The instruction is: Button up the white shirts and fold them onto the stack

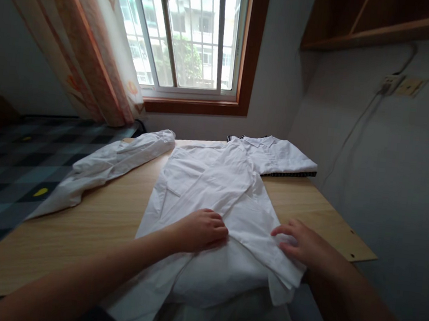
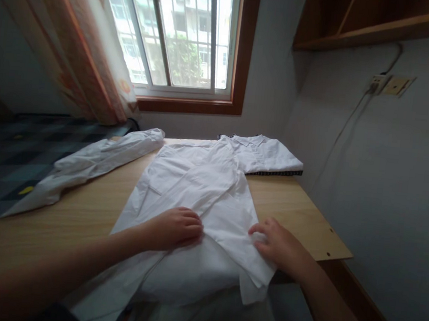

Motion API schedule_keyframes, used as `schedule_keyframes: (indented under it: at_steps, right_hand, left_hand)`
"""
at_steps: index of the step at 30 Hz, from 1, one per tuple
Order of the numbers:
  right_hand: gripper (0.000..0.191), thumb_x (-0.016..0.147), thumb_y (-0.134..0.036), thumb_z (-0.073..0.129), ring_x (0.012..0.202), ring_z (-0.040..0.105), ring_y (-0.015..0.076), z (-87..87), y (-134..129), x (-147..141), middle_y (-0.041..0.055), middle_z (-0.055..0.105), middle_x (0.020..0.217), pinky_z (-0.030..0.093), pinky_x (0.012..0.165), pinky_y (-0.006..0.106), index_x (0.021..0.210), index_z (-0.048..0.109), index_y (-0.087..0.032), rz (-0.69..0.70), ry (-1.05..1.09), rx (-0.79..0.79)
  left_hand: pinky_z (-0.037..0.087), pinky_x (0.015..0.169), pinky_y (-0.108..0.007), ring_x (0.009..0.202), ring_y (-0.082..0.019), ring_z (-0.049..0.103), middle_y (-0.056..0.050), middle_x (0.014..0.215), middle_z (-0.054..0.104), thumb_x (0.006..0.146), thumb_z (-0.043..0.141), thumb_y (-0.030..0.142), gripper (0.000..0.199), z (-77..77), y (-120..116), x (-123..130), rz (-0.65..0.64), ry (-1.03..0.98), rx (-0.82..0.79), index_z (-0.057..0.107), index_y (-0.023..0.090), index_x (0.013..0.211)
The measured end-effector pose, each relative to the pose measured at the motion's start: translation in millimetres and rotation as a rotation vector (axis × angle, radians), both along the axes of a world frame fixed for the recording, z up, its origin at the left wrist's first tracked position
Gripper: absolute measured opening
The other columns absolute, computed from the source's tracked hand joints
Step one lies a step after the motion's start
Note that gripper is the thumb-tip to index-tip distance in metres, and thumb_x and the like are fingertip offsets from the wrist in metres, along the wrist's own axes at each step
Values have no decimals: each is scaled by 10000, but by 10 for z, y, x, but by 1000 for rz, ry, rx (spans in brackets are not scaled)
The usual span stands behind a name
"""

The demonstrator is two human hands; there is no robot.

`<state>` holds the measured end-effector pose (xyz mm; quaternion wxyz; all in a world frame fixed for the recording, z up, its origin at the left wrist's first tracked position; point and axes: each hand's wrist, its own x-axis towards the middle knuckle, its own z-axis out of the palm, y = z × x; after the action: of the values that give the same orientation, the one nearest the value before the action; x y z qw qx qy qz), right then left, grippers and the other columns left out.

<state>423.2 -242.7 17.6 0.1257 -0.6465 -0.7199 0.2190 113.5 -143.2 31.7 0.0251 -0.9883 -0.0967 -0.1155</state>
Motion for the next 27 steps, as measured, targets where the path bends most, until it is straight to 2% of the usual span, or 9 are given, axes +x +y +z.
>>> schedule_keyframes:
  at_steps: [3,6,9,11,14,18,22,25,27]
  right_hand:
    - [312,801,-230,576,1038,630,295,-21,-169,-9,126,642,1136,493,923,425,1052,756,-267,4,-205,122]
    - [236,756,-203,633,1148,586,357,6,-302,-7,132,648,1207,477,953,497,943,761,-271,17,-360,195]
    - [164,784,-238,640,1104,615,354,109,-258,-119,138,681,1161,493,935,504,901,755,-253,54,-348,226]
    - [213,865,-280,587,1132,615,323,167,-122,-291,138,679,1196,480,984,483,990,754,-238,131,-236,294]
    - [358,967,-348,495,1292,531,280,131,101,-609,126,617,1353,409,1102,458,1248,678,-222,315,-57,339]
    - [607,962,-540,491,1434,367,298,-89,147,-854,107,418,1546,255,1194,528,1490,452,-244,424,-49,251]
    - [708,951,-613,461,1493,228,309,-216,-30,-829,77,301,1601,104,1216,587,1553,310,-272,447,-78,195]
    - [694,961,-612,438,1501,206,298,-223,-149,-783,58,268,1611,91,1222,576,1559,284,-294,443,-79,154]
    - [710,952,-613,458,1502,201,296,-210,-198,-770,58,250,1616,100,1228,557,1561,277,-297,432,-62,133]
  left_hand:
    - [512,730,-264,752,-144,664,-36,810,720,1000,426,318,305,95,174,-201,158,-195,-195,671,206,855]
    - [527,895,-322,971,-184,681,-69,1040,742,1000,399,345,328,95,528,-351,439,-363,-232,692,202,1027]
    - [407,1114,-426,1302,-233,528,-93,1358,624,998,358,397,432,-49,889,-409,598,-268,-180,625,199,1275]
    - [315,1175,-465,1414,-246,405,-88,1484,514,995,351,424,486,-188,1041,-414,665,-147,-155,557,207,1377]
    - [237,1197,-500,1471,-253,309,-70,1560,409,988,358,485,529,-359,1122,-413,700,-6,-164,490,253,1445]
    - [228,1195,-505,1478,-254,294,-63,1576,373,989,349,517,537,-433,1104,-435,698,6,-186,473,287,1459]
    - [219,1197,-506,1482,-256,285,-60,1581,365,988,354,516,534,-455,1099,-461,691,-2,-184,475,292,1457]
    - [225,1196,-518,1478,-267,294,-65,1579,374,984,373,485,521,-458,1149,-456,693,-2,-193,487,279,1448]
    - [270,1189,-503,1448,-268,357,-99,1540,436,984,372,395,495,-406,1195,-413,704,-39,-204,525,216,1419]
